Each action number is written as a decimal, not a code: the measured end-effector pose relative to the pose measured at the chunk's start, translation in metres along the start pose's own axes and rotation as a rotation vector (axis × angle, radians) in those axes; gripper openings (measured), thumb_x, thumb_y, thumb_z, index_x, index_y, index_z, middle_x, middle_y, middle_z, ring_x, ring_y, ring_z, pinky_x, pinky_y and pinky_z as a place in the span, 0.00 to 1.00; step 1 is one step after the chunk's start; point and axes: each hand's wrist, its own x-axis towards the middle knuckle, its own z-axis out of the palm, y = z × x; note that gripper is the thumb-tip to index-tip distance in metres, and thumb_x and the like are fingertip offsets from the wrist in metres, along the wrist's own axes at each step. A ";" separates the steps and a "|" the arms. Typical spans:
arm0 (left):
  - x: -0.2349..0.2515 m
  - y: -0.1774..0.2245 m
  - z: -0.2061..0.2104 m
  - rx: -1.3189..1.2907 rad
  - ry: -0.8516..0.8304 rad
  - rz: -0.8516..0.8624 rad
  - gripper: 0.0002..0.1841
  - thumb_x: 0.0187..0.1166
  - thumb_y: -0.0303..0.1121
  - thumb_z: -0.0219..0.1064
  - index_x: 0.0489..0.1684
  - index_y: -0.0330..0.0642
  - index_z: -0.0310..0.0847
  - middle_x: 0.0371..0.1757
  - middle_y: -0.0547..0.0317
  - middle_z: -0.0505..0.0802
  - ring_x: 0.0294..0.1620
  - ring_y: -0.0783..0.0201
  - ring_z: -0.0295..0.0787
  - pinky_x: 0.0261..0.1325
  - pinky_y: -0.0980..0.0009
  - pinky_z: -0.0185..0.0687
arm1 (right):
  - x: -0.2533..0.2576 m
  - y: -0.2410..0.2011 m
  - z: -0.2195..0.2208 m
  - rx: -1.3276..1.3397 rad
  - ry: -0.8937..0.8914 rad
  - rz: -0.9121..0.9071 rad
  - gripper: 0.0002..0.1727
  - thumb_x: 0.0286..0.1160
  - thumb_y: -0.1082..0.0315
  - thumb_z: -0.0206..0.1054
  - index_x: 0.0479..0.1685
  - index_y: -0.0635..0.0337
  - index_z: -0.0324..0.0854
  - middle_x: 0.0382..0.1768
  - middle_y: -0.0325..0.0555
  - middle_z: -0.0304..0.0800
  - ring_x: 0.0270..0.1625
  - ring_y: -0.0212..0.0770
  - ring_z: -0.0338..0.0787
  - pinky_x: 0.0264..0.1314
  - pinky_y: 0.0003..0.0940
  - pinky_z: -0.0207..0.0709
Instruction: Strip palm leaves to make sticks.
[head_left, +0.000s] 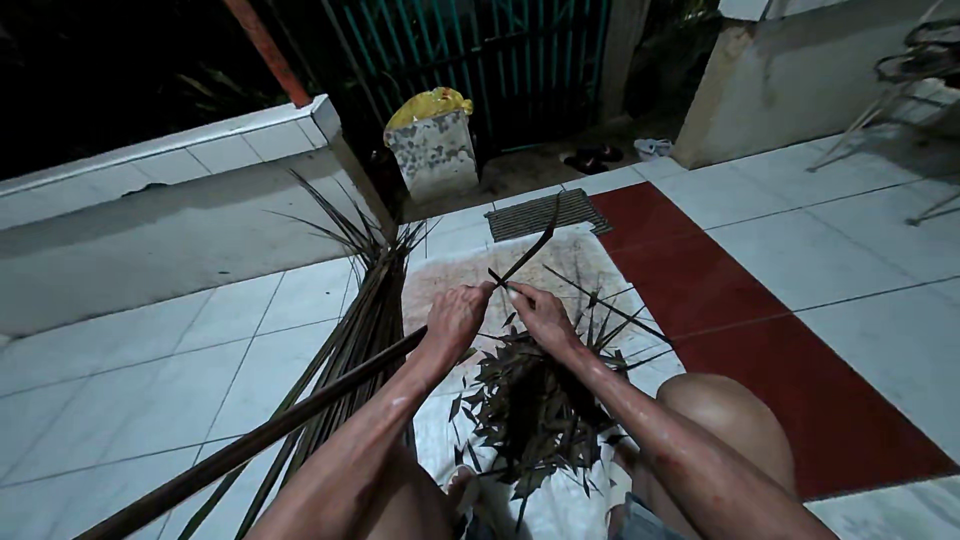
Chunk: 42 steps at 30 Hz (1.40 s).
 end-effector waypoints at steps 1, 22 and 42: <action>-0.001 0.001 -0.001 0.000 -0.004 -0.003 0.15 0.93 0.40 0.52 0.63 0.57 0.86 0.39 0.48 0.95 0.44 0.44 0.94 0.46 0.45 0.84 | 0.000 0.000 0.000 -0.001 0.001 -0.001 0.24 0.91 0.47 0.53 0.77 0.39 0.82 0.46 0.47 0.93 0.45 0.46 0.91 0.56 0.51 0.82; -0.026 0.023 -0.020 0.085 -0.089 0.009 0.17 0.93 0.33 0.50 0.70 0.49 0.83 0.48 0.40 0.94 0.50 0.36 0.93 0.52 0.41 0.85 | 0.000 0.003 -0.012 -0.098 0.022 0.049 0.24 0.90 0.51 0.55 0.80 0.39 0.79 0.55 0.49 0.93 0.55 0.50 0.92 0.61 0.55 0.82; -0.075 0.008 -0.047 0.198 -0.242 0.059 0.14 0.90 0.28 0.52 0.61 0.44 0.84 0.44 0.41 0.93 0.46 0.39 0.93 0.46 0.45 0.85 | 0.021 0.072 -0.002 -0.030 0.042 0.163 0.24 0.91 0.52 0.55 0.79 0.48 0.80 0.58 0.53 0.92 0.54 0.50 0.92 0.63 0.54 0.82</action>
